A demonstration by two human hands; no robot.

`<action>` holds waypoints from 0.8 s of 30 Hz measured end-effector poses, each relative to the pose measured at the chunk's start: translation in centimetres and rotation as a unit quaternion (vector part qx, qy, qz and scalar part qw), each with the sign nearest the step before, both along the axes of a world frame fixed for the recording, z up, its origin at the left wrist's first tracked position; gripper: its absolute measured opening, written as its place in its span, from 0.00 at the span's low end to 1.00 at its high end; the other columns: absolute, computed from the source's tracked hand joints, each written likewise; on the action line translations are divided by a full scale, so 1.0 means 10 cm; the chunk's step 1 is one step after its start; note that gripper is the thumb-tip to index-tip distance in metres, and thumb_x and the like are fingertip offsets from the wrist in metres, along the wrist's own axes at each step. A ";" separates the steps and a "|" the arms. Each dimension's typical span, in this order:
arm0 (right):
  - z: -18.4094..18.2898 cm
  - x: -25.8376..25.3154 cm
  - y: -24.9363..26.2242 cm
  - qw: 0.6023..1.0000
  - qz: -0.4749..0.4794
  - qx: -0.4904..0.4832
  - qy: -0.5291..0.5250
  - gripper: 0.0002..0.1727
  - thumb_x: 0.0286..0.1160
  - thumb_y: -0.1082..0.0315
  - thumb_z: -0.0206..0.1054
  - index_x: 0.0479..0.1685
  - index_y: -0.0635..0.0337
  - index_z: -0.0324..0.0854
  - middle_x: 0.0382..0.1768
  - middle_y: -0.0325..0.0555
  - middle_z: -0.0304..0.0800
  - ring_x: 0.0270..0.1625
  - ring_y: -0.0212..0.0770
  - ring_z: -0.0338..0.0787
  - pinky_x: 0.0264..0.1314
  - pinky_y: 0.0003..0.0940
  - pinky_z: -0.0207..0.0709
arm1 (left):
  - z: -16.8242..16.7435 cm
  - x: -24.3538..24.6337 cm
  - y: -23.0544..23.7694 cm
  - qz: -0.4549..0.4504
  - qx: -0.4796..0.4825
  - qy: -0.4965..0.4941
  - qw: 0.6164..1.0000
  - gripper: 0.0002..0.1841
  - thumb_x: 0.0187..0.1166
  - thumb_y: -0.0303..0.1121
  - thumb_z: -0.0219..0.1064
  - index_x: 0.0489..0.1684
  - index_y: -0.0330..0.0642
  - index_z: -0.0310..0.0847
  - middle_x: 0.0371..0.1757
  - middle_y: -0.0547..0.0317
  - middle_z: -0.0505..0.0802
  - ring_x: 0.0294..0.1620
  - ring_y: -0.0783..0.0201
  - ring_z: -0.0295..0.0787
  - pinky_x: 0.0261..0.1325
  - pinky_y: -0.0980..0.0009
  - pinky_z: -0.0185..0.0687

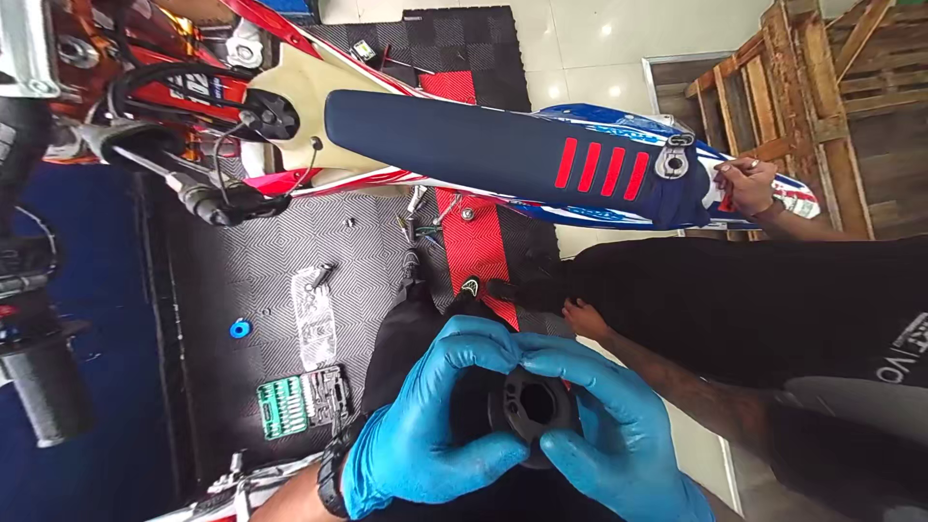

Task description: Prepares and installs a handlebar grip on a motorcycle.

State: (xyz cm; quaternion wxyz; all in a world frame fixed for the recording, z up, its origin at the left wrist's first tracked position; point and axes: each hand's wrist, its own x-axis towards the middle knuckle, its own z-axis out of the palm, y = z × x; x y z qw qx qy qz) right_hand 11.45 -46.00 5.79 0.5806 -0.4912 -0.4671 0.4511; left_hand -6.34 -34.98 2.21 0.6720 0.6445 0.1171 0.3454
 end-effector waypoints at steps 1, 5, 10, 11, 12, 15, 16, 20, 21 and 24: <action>0.02 0.00 0.00 1.000 0.003 -0.006 -0.002 0.22 0.73 0.66 0.76 0.65 0.64 0.82 0.68 0.54 0.87 0.75 0.44 0.84 0.78 0.39 0.80 | 0.00 0.00 -0.01 -0.002 0.002 0.000 1.000 0.29 0.70 0.40 0.79 0.69 0.52 0.71 0.65 0.63 0.81 0.68 0.69 0.79 0.72 0.73 0.78; 0.08 0.04 0.00 0.999 0.018 -0.020 -0.026 0.24 0.71 0.66 0.77 0.65 0.63 0.81 0.69 0.56 0.85 0.76 0.46 0.82 0.79 0.41 0.79 | -0.04 -0.01 -0.03 -0.009 0.006 -0.007 1.000 0.33 0.71 0.41 0.79 0.75 0.50 0.69 0.69 0.60 0.81 0.72 0.65 0.79 0.74 0.69 0.80; 0.17 0.07 -0.02 0.997 0.023 -0.029 -0.066 0.24 0.69 0.63 0.79 0.62 0.63 0.80 0.71 0.57 0.83 0.77 0.47 0.82 0.79 0.42 0.80 | -0.09 -0.03 -0.06 0.007 0.025 0.033 0.999 0.46 0.60 0.63 0.82 0.77 0.50 0.68 0.70 0.59 0.81 0.73 0.64 0.77 0.76 0.68 0.76; 0.19 0.07 -0.02 0.997 0.025 -0.031 -0.071 0.24 0.69 0.63 0.79 0.62 0.63 0.80 0.71 0.57 0.84 0.76 0.47 0.82 0.78 0.42 0.81 | -0.11 -0.04 -0.06 -0.009 0.019 0.047 0.999 0.50 0.55 0.66 0.83 0.77 0.47 0.68 0.70 0.57 0.81 0.74 0.64 0.76 0.77 0.67 0.75; 0.20 0.07 -0.03 0.996 0.024 -0.030 -0.078 0.24 0.70 0.63 0.79 0.62 0.63 0.80 0.70 0.57 0.84 0.76 0.47 0.83 0.77 0.42 0.81 | -0.12 -0.06 -0.06 -0.041 0.005 0.060 0.997 0.51 0.54 0.65 0.84 0.75 0.43 0.69 0.70 0.55 0.82 0.74 0.64 0.76 0.78 0.66 0.75; 0.22 0.05 -0.06 0.994 0.011 -0.023 -0.102 0.24 0.69 0.62 0.79 0.62 0.61 0.80 0.67 0.53 0.87 0.74 0.44 0.84 0.77 0.39 0.81 | -0.10 -0.06 -0.09 -0.139 -0.021 0.080 0.987 0.34 0.71 0.51 0.79 0.67 0.34 0.78 0.60 0.55 0.90 0.66 0.74 0.84 0.71 0.76 0.80; 0.22 0.04 -0.06 0.994 0.005 -0.021 -0.108 0.24 0.69 0.61 0.79 0.62 0.60 0.81 0.65 0.52 0.88 0.73 0.44 0.85 0.75 0.39 0.82 | -0.09 -0.04 -0.10 -0.148 -0.009 0.068 0.987 0.24 0.77 0.45 0.76 0.60 0.34 0.80 0.53 0.56 0.91 0.60 0.77 0.86 0.66 0.79 0.80; 0.23 0.01 -0.07 0.994 -0.015 -0.009 -0.109 0.24 0.68 0.62 0.80 0.62 0.60 0.82 0.63 0.51 0.90 0.70 0.44 0.87 0.72 0.38 0.83 | -0.06 0.00 -0.10 -0.120 0.057 0.039 0.990 0.13 0.83 0.38 0.69 0.52 0.36 0.81 0.44 0.56 0.91 0.51 0.75 0.87 0.57 0.80 0.81; 0.23 0.01 -0.06 0.994 -0.018 -0.005 -0.108 0.24 0.67 0.63 0.80 0.62 0.60 0.82 0.63 0.52 0.90 0.70 0.44 0.87 0.72 0.39 0.84 | -0.06 0.00 -0.10 -0.108 0.065 0.041 0.991 0.13 0.83 0.38 0.69 0.51 0.37 0.81 0.43 0.56 0.90 0.50 0.75 0.87 0.56 0.80 0.82; 0.24 -0.02 -0.04 0.993 -0.031 0.005 -0.117 0.25 0.65 0.65 0.82 0.62 0.60 0.81 0.63 0.53 0.90 0.70 0.46 0.87 0.73 0.40 0.84 | -0.04 0.03 -0.11 -0.063 0.093 0.059 0.992 0.12 0.83 0.39 0.68 0.49 0.38 0.81 0.41 0.56 0.90 0.48 0.74 0.87 0.54 0.79 0.82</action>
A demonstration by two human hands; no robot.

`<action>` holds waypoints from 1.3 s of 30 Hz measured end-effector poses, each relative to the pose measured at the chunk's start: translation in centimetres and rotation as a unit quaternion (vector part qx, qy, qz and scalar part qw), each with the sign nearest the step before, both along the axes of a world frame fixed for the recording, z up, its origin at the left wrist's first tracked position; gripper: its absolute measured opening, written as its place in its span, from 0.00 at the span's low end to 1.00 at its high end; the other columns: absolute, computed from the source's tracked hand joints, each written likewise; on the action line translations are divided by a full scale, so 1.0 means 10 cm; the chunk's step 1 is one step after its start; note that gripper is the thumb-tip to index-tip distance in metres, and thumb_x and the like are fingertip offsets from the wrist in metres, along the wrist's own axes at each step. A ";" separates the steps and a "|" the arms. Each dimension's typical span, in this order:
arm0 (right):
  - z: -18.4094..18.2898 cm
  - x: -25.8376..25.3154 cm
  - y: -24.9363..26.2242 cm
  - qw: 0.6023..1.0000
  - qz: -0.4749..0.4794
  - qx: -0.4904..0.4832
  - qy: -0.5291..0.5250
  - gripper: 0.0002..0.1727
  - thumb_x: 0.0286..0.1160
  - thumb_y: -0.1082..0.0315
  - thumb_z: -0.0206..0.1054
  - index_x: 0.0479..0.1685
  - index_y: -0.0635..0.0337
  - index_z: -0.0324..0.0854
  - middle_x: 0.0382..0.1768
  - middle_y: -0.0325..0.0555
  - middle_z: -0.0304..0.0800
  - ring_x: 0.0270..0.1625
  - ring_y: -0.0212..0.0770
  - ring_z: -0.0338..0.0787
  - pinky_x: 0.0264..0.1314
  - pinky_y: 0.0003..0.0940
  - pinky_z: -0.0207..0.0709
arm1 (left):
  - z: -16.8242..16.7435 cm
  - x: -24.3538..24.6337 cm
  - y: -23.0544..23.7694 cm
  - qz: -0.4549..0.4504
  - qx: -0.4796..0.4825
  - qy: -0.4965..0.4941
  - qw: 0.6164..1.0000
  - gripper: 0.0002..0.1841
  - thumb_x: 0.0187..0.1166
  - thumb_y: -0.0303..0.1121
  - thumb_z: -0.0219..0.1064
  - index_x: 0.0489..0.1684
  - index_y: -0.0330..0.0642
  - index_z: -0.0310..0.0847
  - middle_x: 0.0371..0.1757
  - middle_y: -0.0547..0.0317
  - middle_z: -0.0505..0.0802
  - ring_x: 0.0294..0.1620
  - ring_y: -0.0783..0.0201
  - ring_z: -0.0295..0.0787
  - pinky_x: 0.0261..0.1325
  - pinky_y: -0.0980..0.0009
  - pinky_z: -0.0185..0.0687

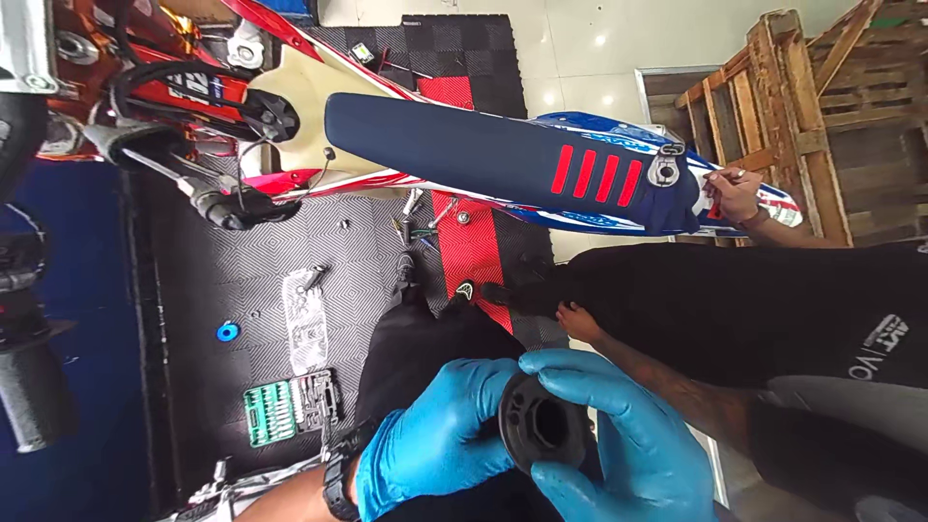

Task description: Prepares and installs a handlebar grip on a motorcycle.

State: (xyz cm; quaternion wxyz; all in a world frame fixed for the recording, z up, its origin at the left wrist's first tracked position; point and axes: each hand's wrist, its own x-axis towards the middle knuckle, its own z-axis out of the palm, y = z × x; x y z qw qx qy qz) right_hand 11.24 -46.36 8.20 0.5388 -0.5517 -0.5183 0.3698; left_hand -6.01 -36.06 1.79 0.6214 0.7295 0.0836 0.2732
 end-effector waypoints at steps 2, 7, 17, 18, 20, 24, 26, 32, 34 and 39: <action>0.00 -0.01 0.02 1.000 -0.004 0.006 -0.004 0.26 0.64 0.66 0.82 0.62 0.61 0.81 0.64 0.53 0.90 0.71 0.46 0.87 0.75 0.41 0.84 | 0.01 0.01 0.00 0.026 0.024 0.010 0.999 0.12 0.83 0.39 0.68 0.50 0.39 0.80 0.42 0.56 0.90 0.49 0.73 0.88 0.55 0.78 0.82; -0.02 0.04 0.07 0.999 0.014 0.021 0.036 0.25 0.67 0.68 0.80 0.64 0.62 0.82 0.66 0.54 0.89 0.73 0.47 0.86 0.77 0.42 0.82 | -0.02 0.02 0.06 0.030 0.025 -0.002 0.999 0.12 0.85 0.39 0.66 0.53 0.39 0.81 0.45 0.55 0.91 0.51 0.72 0.88 0.57 0.77 0.83; -0.11 0.02 0.11 0.998 -0.008 0.044 0.039 0.29 0.61 0.69 0.84 0.65 0.59 0.82 0.66 0.53 0.89 0.73 0.49 0.86 0.75 0.43 0.84 | -0.04 0.05 0.08 0.066 0.053 0.007 0.996 0.13 0.84 0.39 0.67 0.55 0.39 0.81 0.48 0.55 0.92 0.54 0.71 0.89 0.59 0.75 0.84; -0.11 0.02 0.12 0.998 -0.009 0.046 0.039 0.29 0.61 0.69 0.84 0.65 0.59 0.82 0.66 0.53 0.89 0.73 0.49 0.86 0.75 0.43 0.84 | -0.04 0.05 0.08 0.068 0.055 0.007 0.996 0.13 0.84 0.39 0.66 0.55 0.39 0.81 0.48 0.54 0.92 0.54 0.71 0.89 0.59 0.76 0.84; -0.11 0.02 0.12 0.998 -0.007 0.047 0.042 0.28 0.61 0.69 0.84 0.65 0.60 0.82 0.66 0.54 0.89 0.73 0.49 0.86 0.75 0.44 0.83 | -0.04 0.04 0.09 0.065 0.051 0.003 0.997 0.13 0.84 0.39 0.67 0.55 0.38 0.81 0.49 0.54 0.92 0.54 0.71 0.89 0.59 0.76 0.84; -0.12 0.02 0.13 0.998 0.002 0.049 0.048 0.28 0.62 0.68 0.83 0.64 0.60 0.82 0.67 0.54 0.88 0.73 0.49 0.86 0.75 0.43 0.83 | -0.05 0.03 0.11 0.051 0.043 -0.008 0.998 0.13 0.84 0.38 0.66 0.55 0.39 0.81 0.50 0.54 0.92 0.55 0.71 0.89 0.60 0.76 0.84; -0.13 0.01 0.13 0.997 0.006 0.052 0.050 0.27 0.61 0.69 0.84 0.64 0.60 0.82 0.66 0.54 0.88 0.73 0.49 0.86 0.76 0.43 0.83 | -0.06 0.02 0.11 0.048 0.042 -0.012 0.998 0.13 0.84 0.38 0.66 0.55 0.39 0.81 0.50 0.54 0.92 0.55 0.71 0.89 0.60 0.76 0.84; -0.12 -0.01 0.11 0.998 -0.001 0.055 0.035 0.27 0.62 0.67 0.83 0.63 0.60 0.82 0.64 0.53 0.90 0.72 0.49 0.87 0.74 0.43 0.84 | -0.05 -0.01 0.08 0.049 0.072 -0.012 0.996 0.13 0.86 0.39 0.64 0.55 0.39 0.79 0.48 0.53 0.91 0.54 0.70 0.88 0.59 0.77 0.83; -0.11 -0.04 0.10 0.998 -0.014 0.050 0.032 0.26 0.62 0.66 0.83 0.62 0.57 0.82 0.64 0.52 0.90 0.70 0.48 0.88 0.72 0.42 0.85 | -0.05 -0.02 0.05 0.047 0.080 -0.012 0.996 0.13 0.86 0.40 0.64 0.54 0.38 0.79 0.47 0.52 0.90 0.52 0.69 0.88 0.58 0.77 0.82; -0.18 -0.08 0.05 0.998 -0.037 0.029 0.041 0.24 0.62 0.66 0.82 0.59 0.52 0.82 0.61 0.48 0.90 0.66 0.43 0.89 0.67 0.36 0.87 | -0.09 -0.03 -0.03 0.026 0.051 -0.013 0.998 0.15 0.86 0.41 0.65 0.54 0.37 0.79 0.44 0.52 0.91 0.49 0.71 0.89 0.54 0.78 0.84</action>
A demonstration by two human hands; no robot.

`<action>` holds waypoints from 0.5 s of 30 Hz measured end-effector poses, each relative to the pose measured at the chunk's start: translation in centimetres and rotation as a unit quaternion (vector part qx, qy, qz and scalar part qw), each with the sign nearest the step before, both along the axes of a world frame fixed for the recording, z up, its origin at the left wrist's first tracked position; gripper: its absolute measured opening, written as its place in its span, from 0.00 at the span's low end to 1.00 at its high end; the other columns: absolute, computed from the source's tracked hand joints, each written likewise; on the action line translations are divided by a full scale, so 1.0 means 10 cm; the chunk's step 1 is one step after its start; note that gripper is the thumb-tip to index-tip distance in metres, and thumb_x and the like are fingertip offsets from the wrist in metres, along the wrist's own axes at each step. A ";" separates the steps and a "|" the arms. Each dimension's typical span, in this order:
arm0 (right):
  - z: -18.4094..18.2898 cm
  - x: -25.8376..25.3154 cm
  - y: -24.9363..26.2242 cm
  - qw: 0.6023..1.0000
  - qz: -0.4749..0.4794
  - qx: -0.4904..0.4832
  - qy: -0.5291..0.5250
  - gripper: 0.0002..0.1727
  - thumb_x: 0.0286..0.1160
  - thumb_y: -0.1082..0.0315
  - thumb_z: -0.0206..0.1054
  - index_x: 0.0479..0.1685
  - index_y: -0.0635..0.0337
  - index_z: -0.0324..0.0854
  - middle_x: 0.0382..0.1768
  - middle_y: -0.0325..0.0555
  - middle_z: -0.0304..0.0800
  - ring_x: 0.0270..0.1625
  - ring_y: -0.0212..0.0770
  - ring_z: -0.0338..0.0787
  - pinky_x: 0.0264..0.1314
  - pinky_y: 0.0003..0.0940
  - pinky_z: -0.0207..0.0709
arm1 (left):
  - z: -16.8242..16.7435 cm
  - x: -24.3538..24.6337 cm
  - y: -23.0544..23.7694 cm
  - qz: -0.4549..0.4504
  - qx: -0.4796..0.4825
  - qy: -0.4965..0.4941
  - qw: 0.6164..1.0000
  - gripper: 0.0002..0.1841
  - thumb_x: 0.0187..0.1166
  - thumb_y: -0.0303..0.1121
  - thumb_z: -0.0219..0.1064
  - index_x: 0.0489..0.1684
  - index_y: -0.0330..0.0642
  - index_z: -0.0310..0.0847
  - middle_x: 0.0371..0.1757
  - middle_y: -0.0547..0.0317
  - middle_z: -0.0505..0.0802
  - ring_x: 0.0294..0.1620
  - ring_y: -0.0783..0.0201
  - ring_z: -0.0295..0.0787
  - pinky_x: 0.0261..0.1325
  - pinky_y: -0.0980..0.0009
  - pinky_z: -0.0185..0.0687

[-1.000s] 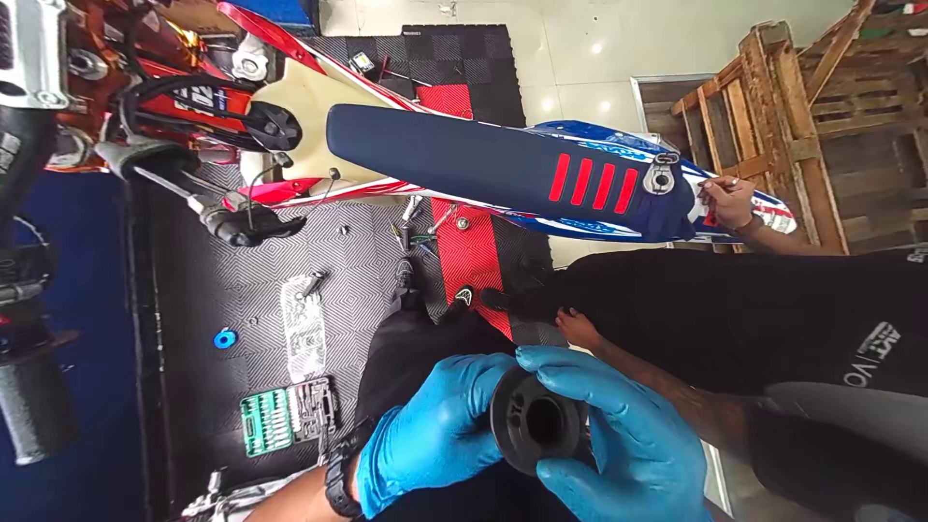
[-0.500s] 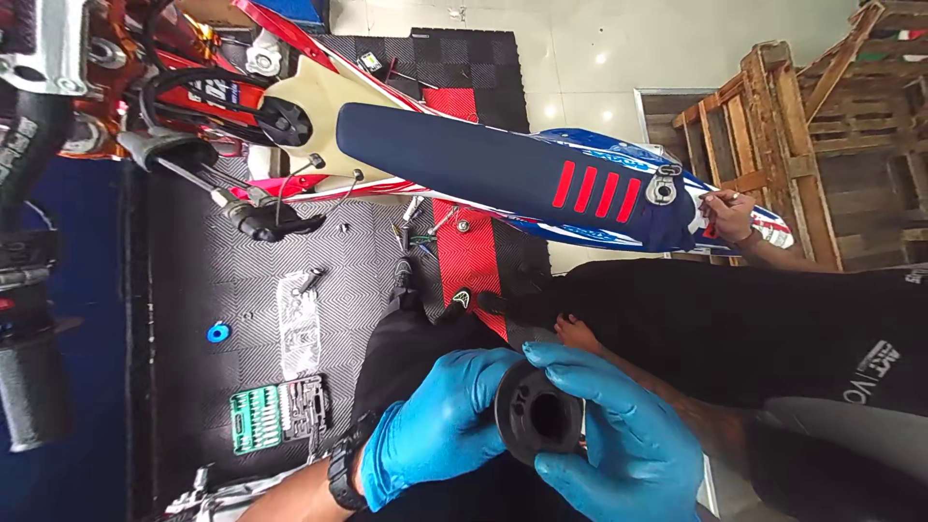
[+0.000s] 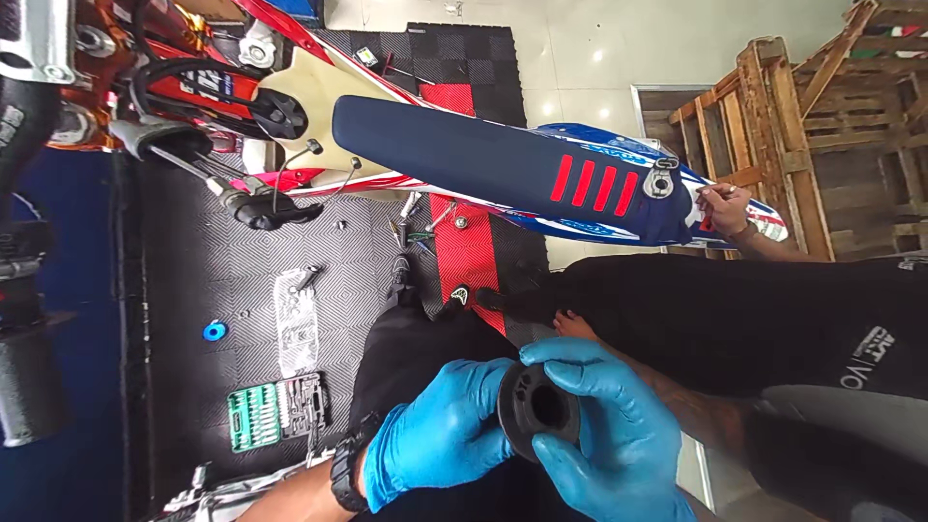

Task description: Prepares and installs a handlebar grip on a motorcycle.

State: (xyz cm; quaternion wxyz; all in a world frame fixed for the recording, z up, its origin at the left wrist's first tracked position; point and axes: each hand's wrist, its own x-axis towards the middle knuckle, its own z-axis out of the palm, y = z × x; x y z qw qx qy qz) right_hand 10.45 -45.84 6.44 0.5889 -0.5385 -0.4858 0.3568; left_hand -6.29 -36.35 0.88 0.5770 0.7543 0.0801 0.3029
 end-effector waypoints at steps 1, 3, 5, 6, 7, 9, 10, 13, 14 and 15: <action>-0.02 0.00 -0.01 1.000 -0.002 -0.003 0.000 0.23 0.61 0.66 0.82 0.58 0.52 0.82 0.60 0.48 0.90 0.66 0.42 0.89 0.66 0.35 0.87 | -0.01 -0.01 -0.01 -0.008 -0.012 0.000 1.000 0.15 0.86 0.41 0.65 0.54 0.36 0.79 0.44 0.52 0.91 0.48 0.71 0.89 0.54 0.78 0.83; -0.07 -0.02 -0.02 1.000 -0.002 -0.005 0.008 0.23 0.62 0.66 0.82 0.58 0.52 0.83 0.60 0.47 0.90 0.66 0.41 0.89 0.67 0.36 0.86 | -0.04 -0.04 -0.03 -0.025 -0.036 0.006 0.999 0.15 0.86 0.40 0.66 0.54 0.36 0.79 0.44 0.53 0.91 0.49 0.73 0.89 0.55 0.79 0.84; -0.10 -0.03 -0.03 1.000 0.002 -0.013 0.023 0.23 0.62 0.66 0.81 0.58 0.52 0.83 0.60 0.46 0.90 0.66 0.40 0.89 0.68 0.35 0.86 | -0.04 -0.06 -0.03 -0.039 -0.066 0.032 0.997 0.15 0.84 0.40 0.69 0.53 0.36 0.81 0.43 0.56 0.92 0.49 0.76 0.89 0.54 0.80 0.84; -0.12 -0.03 -0.03 0.999 0.004 -0.015 0.033 0.23 0.62 0.67 0.82 0.58 0.53 0.83 0.61 0.47 0.90 0.66 0.40 0.89 0.67 0.34 0.86 | -0.04 -0.07 -0.03 -0.040 -0.087 0.049 0.994 0.16 0.82 0.41 0.71 0.53 0.36 0.82 0.44 0.57 0.93 0.50 0.77 0.89 0.55 0.80 0.85; -0.14 -0.03 -0.03 0.999 0.005 -0.018 0.042 0.23 0.62 0.67 0.81 0.58 0.53 0.82 0.61 0.47 0.90 0.65 0.40 0.89 0.66 0.34 0.87 | -0.05 -0.07 -0.03 -0.029 -0.107 0.067 0.991 0.19 0.78 0.44 0.74 0.54 0.36 0.82 0.45 0.59 0.93 0.51 0.78 0.89 0.56 0.80 0.86; -0.16 -0.02 -0.03 0.998 0.003 -0.021 0.055 0.23 0.62 0.68 0.81 0.59 0.54 0.81 0.61 0.48 0.90 0.65 0.41 0.89 0.66 0.35 0.87 | -0.06 -0.09 -0.01 0.027 -0.102 0.092 0.990 0.34 0.69 0.53 0.80 0.68 0.38 0.79 0.59 0.59 0.92 0.63 0.74 0.88 0.67 0.73 0.86; -0.18 -0.02 -0.03 0.998 0.001 -0.020 0.061 0.23 0.63 0.68 0.81 0.59 0.54 0.81 0.61 0.49 0.90 0.66 0.41 0.89 0.66 0.35 0.87 | -0.07 -0.09 0.02 0.056 -0.065 0.081 0.993 0.42 0.67 0.57 0.81 0.76 0.39 0.73 0.69 0.54 0.88 0.72 0.67 0.83 0.76 0.67 0.81; -0.20 -0.02 -0.04 0.998 -0.008 -0.023 0.064 0.23 0.63 0.67 0.81 0.60 0.54 0.81 0.62 0.45 0.89 0.66 0.37 0.88 0.66 0.32 0.86 | -0.02 -0.06 0.11 0.098 0.091 0.001 0.991 0.32 0.74 0.52 0.77 0.74 0.50 0.70 0.75 0.57 0.82 0.83 0.56 0.73 0.85 0.58 0.71; -0.21 -0.02 -0.04 0.998 -0.012 -0.025 0.062 0.23 0.63 0.67 0.81 0.59 0.54 0.81 0.62 0.44 0.89 0.65 0.36 0.89 0.65 0.30 0.87 | -0.02 -0.03 0.11 0.086 0.115 -0.030 0.989 0.24 0.78 0.46 0.74 0.69 0.50 0.74 0.72 0.58 0.84 0.82 0.55 0.74 0.85 0.58 0.71; -0.23 -0.01 -0.04 0.997 -0.017 -0.029 0.062 0.22 0.64 0.67 0.81 0.59 0.54 0.81 0.61 0.43 0.89 0.64 0.34 0.89 0.63 0.28 0.87 | -0.04 0.00 0.11 0.070 0.122 -0.052 0.989 0.18 0.82 0.42 0.71 0.65 0.47 0.77 0.69 0.57 0.86 0.80 0.55 0.76 0.84 0.58 0.72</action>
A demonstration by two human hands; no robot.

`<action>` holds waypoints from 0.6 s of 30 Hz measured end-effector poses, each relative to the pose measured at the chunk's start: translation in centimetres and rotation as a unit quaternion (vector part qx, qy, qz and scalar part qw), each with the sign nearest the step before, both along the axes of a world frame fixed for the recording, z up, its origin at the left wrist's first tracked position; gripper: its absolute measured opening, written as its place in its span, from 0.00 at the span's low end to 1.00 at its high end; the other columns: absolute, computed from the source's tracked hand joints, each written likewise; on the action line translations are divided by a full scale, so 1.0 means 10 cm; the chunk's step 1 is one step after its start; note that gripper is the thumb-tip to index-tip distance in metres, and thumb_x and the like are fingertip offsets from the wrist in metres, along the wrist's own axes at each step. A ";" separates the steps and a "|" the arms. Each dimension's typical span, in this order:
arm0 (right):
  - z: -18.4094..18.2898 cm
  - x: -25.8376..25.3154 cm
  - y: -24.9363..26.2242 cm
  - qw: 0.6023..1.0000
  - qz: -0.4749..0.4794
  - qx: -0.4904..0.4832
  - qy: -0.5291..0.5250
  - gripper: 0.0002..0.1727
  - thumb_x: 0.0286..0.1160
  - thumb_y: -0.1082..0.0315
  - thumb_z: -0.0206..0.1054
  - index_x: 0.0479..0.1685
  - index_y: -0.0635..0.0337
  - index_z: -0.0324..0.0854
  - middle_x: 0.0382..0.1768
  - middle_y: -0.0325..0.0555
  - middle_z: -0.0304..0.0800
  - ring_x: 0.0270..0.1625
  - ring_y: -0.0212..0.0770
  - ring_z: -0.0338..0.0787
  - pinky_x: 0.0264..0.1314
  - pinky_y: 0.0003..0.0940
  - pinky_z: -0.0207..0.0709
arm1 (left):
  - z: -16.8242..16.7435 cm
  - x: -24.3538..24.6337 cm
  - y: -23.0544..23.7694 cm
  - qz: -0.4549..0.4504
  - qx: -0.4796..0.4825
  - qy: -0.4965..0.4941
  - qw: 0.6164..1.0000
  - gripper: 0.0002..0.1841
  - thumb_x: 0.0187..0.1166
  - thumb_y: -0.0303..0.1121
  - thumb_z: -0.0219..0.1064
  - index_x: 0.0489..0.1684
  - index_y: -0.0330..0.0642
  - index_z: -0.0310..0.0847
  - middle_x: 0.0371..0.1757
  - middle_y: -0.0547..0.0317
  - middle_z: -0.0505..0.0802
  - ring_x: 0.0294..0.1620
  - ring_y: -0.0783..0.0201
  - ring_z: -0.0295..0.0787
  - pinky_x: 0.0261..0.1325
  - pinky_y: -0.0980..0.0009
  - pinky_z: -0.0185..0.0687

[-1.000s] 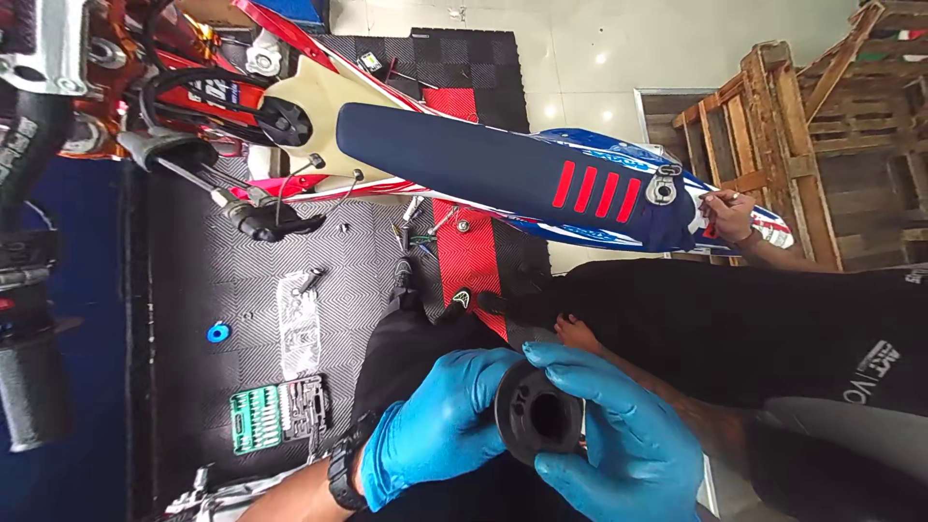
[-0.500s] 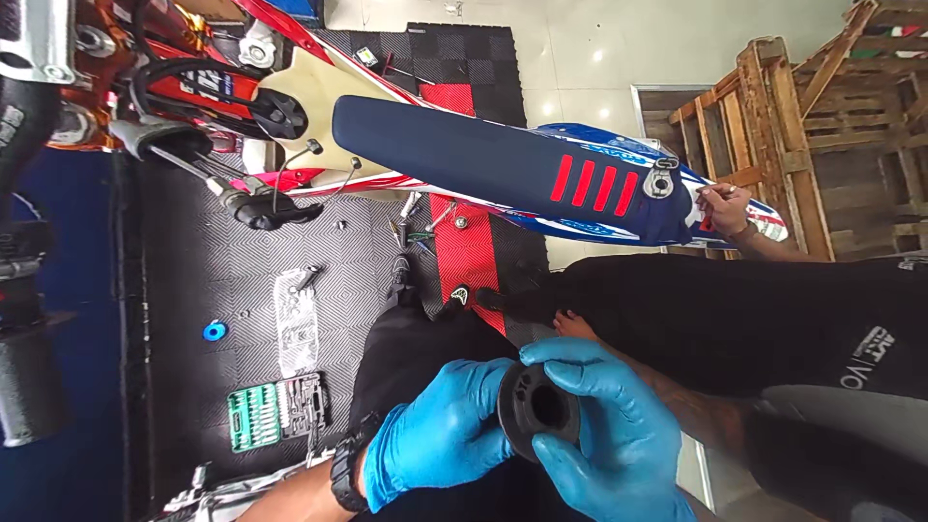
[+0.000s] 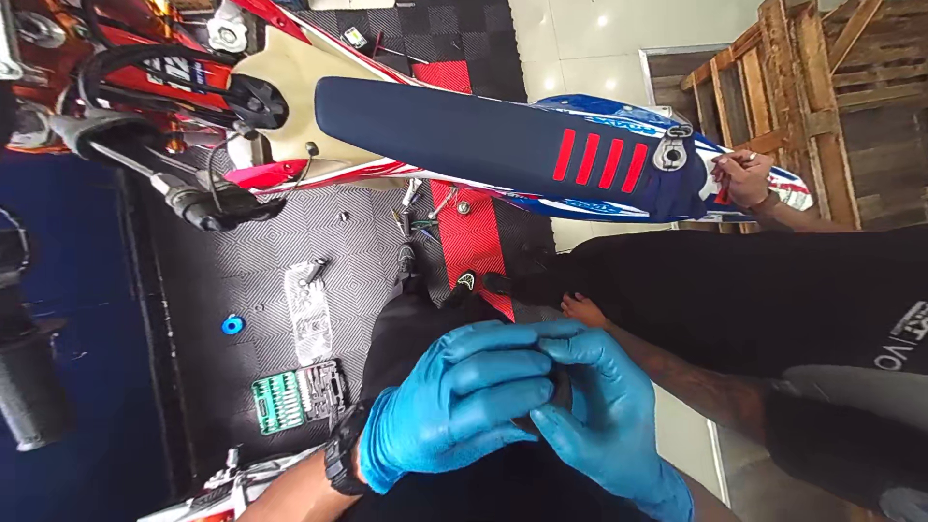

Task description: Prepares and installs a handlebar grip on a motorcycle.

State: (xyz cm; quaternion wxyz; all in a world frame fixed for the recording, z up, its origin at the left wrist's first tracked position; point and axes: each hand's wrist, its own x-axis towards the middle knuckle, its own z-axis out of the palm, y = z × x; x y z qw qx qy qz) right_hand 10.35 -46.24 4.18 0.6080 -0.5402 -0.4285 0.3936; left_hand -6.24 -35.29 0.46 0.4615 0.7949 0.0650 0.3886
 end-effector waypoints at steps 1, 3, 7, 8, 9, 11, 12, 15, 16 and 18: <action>-0.02 0.01 0.00 1.000 -0.004 -0.006 0.003 0.22 0.64 0.68 0.80 0.59 0.54 0.81 0.61 0.43 0.89 0.63 0.33 0.89 0.61 0.27 0.87 | -0.03 0.03 0.00 -0.011 -0.005 -0.010 1.000 0.15 0.84 0.40 0.69 0.63 0.45 0.79 0.66 0.56 0.87 0.78 0.55 0.78 0.83 0.59 0.75; -0.10 0.04 0.01 1.000 -0.006 -0.012 0.022 0.21 0.66 0.69 0.79 0.60 0.55 0.82 0.61 0.44 0.89 0.63 0.34 0.89 0.61 0.27 0.87 | -0.09 0.08 0.03 -0.022 -0.032 -0.008 0.999 0.14 0.85 0.39 0.68 0.60 0.43 0.80 0.64 0.54 0.89 0.76 0.56 0.81 0.81 0.60 0.78; -0.30 0.24 0.03 0.999 0.047 0.016 -0.009 0.35 0.63 0.54 0.84 0.71 0.56 0.80 0.71 0.49 0.84 0.75 0.43 0.82 0.76 0.40 0.80 | -0.16 0.11 0.13 -0.021 -0.111 -0.007 0.994 0.15 0.83 0.39 0.70 0.60 0.42 0.82 0.63 0.52 0.90 0.75 0.56 0.83 0.80 0.58 0.79; -0.34 0.28 0.04 0.997 0.062 0.022 -0.032 0.38 0.60 0.51 0.85 0.73 0.54 0.79 0.74 0.47 0.82 0.77 0.43 0.80 0.79 0.41 0.78 | -0.18 0.12 0.16 -0.020 -0.128 -0.010 0.992 0.15 0.82 0.39 0.71 0.59 0.41 0.83 0.63 0.52 0.91 0.74 0.56 0.83 0.79 0.58 0.80; -0.38 0.32 0.07 0.996 0.068 0.027 -0.055 0.38 0.60 0.52 0.86 0.74 0.53 0.80 0.75 0.46 0.81 0.78 0.42 0.79 0.80 0.40 0.77 | -0.21 0.14 0.19 -0.020 -0.148 -0.013 0.989 0.15 0.82 0.38 0.72 0.59 0.41 0.84 0.63 0.51 0.91 0.74 0.56 0.84 0.79 0.58 0.81; -0.44 0.35 0.14 0.994 0.053 0.031 -0.087 0.32 0.63 0.58 0.85 0.70 0.57 0.82 0.72 0.47 0.84 0.76 0.41 0.82 0.78 0.39 0.80 | -0.31 0.18 0.25 -0.030 -0.201 -0.018 0.979 0.15 0.80 0.37 0.74 0.58 0.38 0.85 0.63 0.50 0.91 0.73 0.56 0.84 0.78 0.57 0.81; -0.48 0.37 0.20 0.994 0.038 0.031 -0.093 0.28 0.66 0.61 0.83 0.67 0.60 0.84 0.69 0.48 0.86 0.73 0.41 0.84 0.76 0.38 0.82 | -0.37 0.21 0.28 -0.033 -0.229 -0.015 0.973 0.16 0.79 0.37 0.74 0.58 0.38 0.85 0.63 0.50 0.91 0.72 0.57 0.85 0.77 0.57 0.82; -0.61 0.38 0.36 0.995 0.009 0.009 -0.099 0.20 0.72 0.67 0.78 0.60 0.68 0.87 0.60 0.50 0.89 0.64 0.39 0.88 0.68 0.34 0.85 | -0.54 0.28 0.32 -0.022 -0.319 0.005 0.947 0.17 0.79 0.34 0.74 0.59 0.32 0.85 0.62 0.51 0.91 0.66 0.60 0.87 0.71 0.60 0.85; -0.66 0.37 0.39 0.996 0.001 -0.001 -0.095 0.18 0.72 0.69 0.77 0.58 0.70 0.87 0.58 0.51 0.90 0.62 0.39 0.89 0.66 0.33 0.86 | -0.58 0.29 0.31 -0.018 -0.351 0.008 0.936 0.17 0.79 0.32 0.73 0.60 0.30 0.84 0.61 0.51 0.91 0.63 0.61 0.88 0.70 0.61 0.86; -0.74 0.35 0.43 0.996 -0.011 -0.019 -0.082 0.16 0.72 0.71 0.76 0.55 0.71 0.88 0.55 0.51 0.91 0.59 0.38 0.90 0.64 0.32 0.87 | -0.64 0.29 0.30 -0.010 -0.400 0.011 0.916 0.17 0.79 0.29 0.73 0.60 0.28 0.82 0.59 0.50 0.92 0.61 0.60 0.90 0.69 0.61 0.87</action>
